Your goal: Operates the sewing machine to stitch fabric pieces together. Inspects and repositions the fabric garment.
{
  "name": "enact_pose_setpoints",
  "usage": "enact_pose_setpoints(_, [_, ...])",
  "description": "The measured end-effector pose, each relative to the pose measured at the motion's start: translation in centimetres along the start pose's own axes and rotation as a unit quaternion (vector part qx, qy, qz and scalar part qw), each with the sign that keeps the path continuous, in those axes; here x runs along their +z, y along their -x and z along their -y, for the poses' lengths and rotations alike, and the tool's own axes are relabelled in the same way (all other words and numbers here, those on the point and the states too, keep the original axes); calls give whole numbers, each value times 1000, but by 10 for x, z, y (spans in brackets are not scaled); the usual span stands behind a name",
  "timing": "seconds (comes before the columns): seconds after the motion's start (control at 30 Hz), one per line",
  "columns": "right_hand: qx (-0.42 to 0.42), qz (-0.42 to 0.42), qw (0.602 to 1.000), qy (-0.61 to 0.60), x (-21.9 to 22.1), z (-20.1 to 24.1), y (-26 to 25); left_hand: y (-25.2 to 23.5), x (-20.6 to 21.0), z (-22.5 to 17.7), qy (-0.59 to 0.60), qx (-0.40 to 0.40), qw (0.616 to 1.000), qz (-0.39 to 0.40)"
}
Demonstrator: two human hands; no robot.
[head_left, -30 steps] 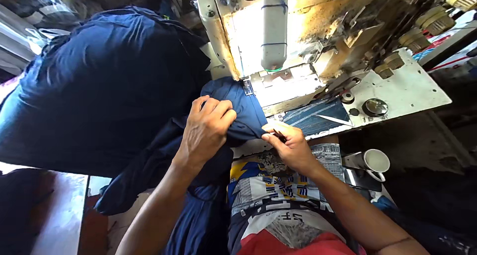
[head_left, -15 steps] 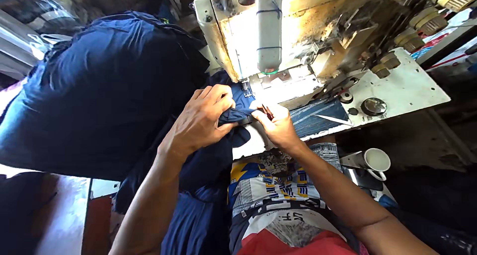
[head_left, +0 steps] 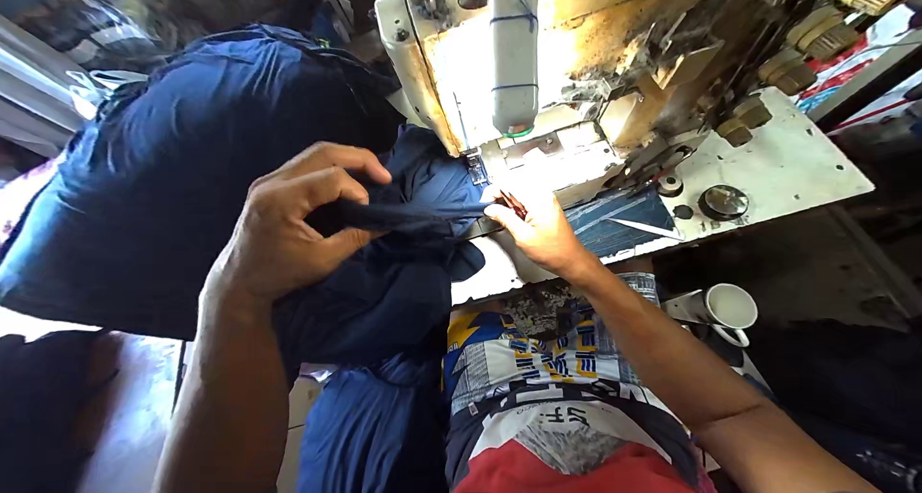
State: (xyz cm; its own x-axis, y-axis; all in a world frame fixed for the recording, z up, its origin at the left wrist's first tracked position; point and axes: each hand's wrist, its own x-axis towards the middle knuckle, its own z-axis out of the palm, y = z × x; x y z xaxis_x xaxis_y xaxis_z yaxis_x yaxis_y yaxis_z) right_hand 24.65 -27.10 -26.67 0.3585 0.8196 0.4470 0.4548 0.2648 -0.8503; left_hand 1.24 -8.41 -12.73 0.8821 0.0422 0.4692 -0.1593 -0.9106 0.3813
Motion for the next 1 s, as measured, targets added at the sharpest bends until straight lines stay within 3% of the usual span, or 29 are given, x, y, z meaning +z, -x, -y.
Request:
enact_pose_setpoints(0.17, [-53,145,986,-62,-16,31,15,13,34,-36,95,42,995,-11])
enact_pose_setpoints(0.23, [-78,158,982,-64,-15,38,36,18,51,-43,118,50,992,4])
enact_pose_setpoints(0.33, [-105,129,985,-50,-10,36,62,24,83,-45,72,64,995,1])
enact_pose_setpoints(0.47, [-104,77,991,-17,-4,25,86,31,126,-30,-166,55,985,6])
enact_pose_setpoints(0.53, [-93,52,994,-11,-3,24,93,34,137,-19,-227,30,973,8])
enact_pose_setpoints(0.67, [-69,25,997,-11,-7,28,103,37,128,-24,-240,-29,970,15])
enact_pose_setpoints(1.0, [-18,-15,999,-22,-1,19,89,22,121,-15,-260,-36,965,-23])
